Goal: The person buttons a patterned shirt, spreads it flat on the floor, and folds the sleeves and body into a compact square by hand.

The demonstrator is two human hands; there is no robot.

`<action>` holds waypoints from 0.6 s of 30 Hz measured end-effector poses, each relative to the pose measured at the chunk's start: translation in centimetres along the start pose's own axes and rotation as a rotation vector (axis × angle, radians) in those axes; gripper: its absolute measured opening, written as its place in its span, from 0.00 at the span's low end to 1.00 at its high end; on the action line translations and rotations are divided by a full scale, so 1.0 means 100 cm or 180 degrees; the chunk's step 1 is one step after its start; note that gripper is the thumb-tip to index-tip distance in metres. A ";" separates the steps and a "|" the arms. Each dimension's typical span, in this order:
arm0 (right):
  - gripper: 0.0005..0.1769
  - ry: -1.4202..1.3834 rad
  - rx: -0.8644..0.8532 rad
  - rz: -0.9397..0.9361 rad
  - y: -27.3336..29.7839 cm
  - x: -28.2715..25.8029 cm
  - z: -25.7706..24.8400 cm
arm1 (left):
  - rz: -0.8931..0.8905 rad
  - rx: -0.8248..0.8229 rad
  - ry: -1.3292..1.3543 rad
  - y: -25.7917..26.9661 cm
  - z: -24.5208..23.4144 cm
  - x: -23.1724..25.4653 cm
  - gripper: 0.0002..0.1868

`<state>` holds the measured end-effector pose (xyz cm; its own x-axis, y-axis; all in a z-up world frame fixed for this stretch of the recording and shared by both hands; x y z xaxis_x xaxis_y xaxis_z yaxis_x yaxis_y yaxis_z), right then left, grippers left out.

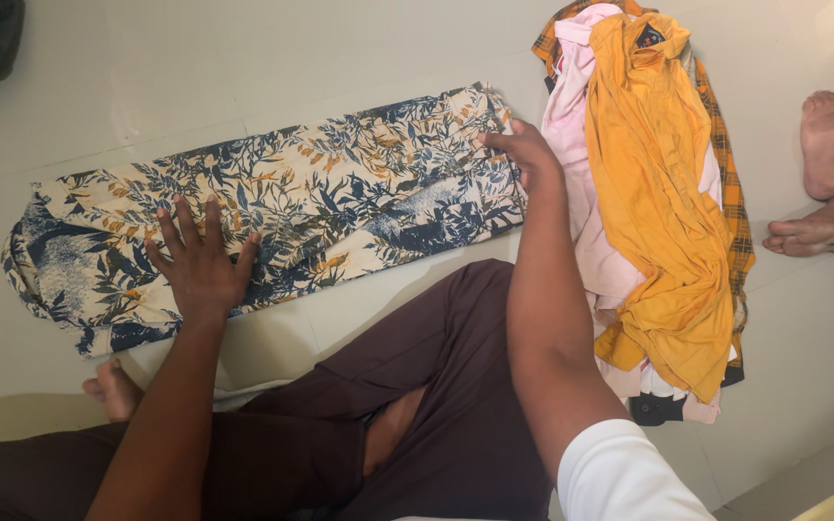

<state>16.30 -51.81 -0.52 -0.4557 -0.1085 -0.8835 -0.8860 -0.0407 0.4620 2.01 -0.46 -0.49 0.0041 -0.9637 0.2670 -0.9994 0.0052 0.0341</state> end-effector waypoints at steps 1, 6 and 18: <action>0.35 0.0117 0.0016 0.0049 -0.002 0.002 -0.003 | -0.0010 -0.0001 -0.0013 -0.001 0.000 0.000 0.44; 0.37 0.0893 0.0327 0.0057 -0.017 0.021 -0.018 | -0.0039 -0.0049 0.0032 0.001 -0.002 0.003 0.43; 0.30 0.1627 0.0782 -0.0258 0.010 0.004 0.005 | -0.0050 -0.0058 0.0085 -0.001 0.002 -0.003 0.44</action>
<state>15.16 -51.44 -0.42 -0.3399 -0.5837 -0.7374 -0.9382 0.1565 0.3086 2.11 -0.24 -0.76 0.0208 -0.9562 0.2921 -0.9984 -0.0046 0.0560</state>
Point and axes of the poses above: each hand's wrist, its own y-axis away from the middle knuckle, its own z-axis out of the palm, x = y × z, the point moved 2 cm from there along -y, towards the middle knuckle, and after that the axes turned 8 degrees about -x, right-handed, at the moved point
